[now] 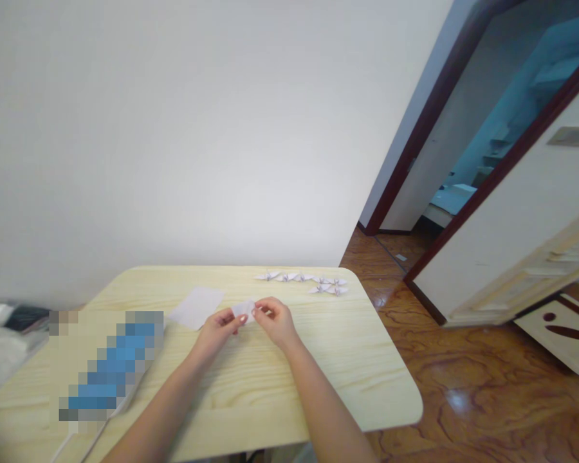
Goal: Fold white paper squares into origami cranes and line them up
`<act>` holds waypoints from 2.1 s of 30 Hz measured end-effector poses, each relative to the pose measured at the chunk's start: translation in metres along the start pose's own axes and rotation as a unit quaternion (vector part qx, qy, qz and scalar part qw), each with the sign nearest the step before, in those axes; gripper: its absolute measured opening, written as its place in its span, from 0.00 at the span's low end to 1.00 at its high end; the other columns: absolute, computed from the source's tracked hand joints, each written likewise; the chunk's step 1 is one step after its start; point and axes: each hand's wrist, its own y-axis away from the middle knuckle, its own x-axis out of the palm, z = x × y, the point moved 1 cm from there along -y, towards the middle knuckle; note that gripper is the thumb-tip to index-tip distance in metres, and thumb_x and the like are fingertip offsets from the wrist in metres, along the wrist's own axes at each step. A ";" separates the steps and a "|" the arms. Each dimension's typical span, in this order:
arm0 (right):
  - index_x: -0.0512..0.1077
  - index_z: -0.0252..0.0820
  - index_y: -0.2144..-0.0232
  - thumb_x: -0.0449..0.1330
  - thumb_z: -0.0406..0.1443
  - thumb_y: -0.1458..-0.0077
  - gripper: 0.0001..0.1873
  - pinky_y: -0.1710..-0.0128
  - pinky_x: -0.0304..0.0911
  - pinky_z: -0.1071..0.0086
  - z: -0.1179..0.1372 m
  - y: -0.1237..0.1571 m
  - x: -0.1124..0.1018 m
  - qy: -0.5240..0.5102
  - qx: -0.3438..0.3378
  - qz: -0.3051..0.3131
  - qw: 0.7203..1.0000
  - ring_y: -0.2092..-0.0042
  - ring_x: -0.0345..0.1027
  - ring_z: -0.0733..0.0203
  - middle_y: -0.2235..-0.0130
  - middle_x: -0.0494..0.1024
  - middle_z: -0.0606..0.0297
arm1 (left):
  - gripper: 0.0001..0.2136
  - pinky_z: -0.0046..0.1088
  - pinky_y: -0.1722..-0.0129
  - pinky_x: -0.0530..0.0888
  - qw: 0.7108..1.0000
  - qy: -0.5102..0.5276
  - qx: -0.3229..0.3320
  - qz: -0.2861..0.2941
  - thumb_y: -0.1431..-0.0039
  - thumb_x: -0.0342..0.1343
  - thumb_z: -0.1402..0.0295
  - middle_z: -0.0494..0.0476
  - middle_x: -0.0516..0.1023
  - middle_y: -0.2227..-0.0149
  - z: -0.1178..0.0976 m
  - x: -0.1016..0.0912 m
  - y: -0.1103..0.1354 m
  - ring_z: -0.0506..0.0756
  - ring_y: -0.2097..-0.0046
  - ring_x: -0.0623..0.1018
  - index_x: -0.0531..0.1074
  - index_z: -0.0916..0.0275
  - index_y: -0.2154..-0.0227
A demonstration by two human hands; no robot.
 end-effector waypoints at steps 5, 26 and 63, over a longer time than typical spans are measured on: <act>0.72 0.39 0.75 0.59 0.36 0.56 0.05 0.73 0.62 0.73 -0.002 -0.001 0.000 0.055 -0.020 -0.026 0.998 0.71 0.66 0.64 0.72 0.73 0.64 | 0.14 0.23 0.75 0.66 1.000 -0.020 0.022 0.005 0.59 0.58 0.58 0.51 0.72 0.79 0.010 0.000 -0.004 0.50 0.76 0.69 0.72 0.64 0.75; 0.71 0.41 0.72 0.56 0.34 0.51 0.05 0.73 0.63 0.75 0.008 0.004 0.000 0.136 -0.103 0.016 0.985 0.69 0.65 0.65 0.71 0.70 0.64 | 0.07 0.27 0.66 0.70 0.984 -0.068 0.152 -0.064 0.51 0.54 0.65 0.55 0.76 0.68 0.001 -0.003 0.001 0.53 0.65 0.74 0.74 0.61 0.72; 0.69 0.41 0.66 0.61 0.38 0.57 0.12 0.71 0.63 0.71 -0.002 0.007 0.008 0.076 0.005 0.043 0.996 0.72 0.66 0.65 0.72 0.73 0.66 | 0.12 0.29 0.66 0.71 0.994 0.026 0.045 -0.097 0.60 0.59 0.60 0.56 0.78 0.72 0.002 -0.009 -0.004 0.55 0.68 0.75 0.75 0.64 0.75</act>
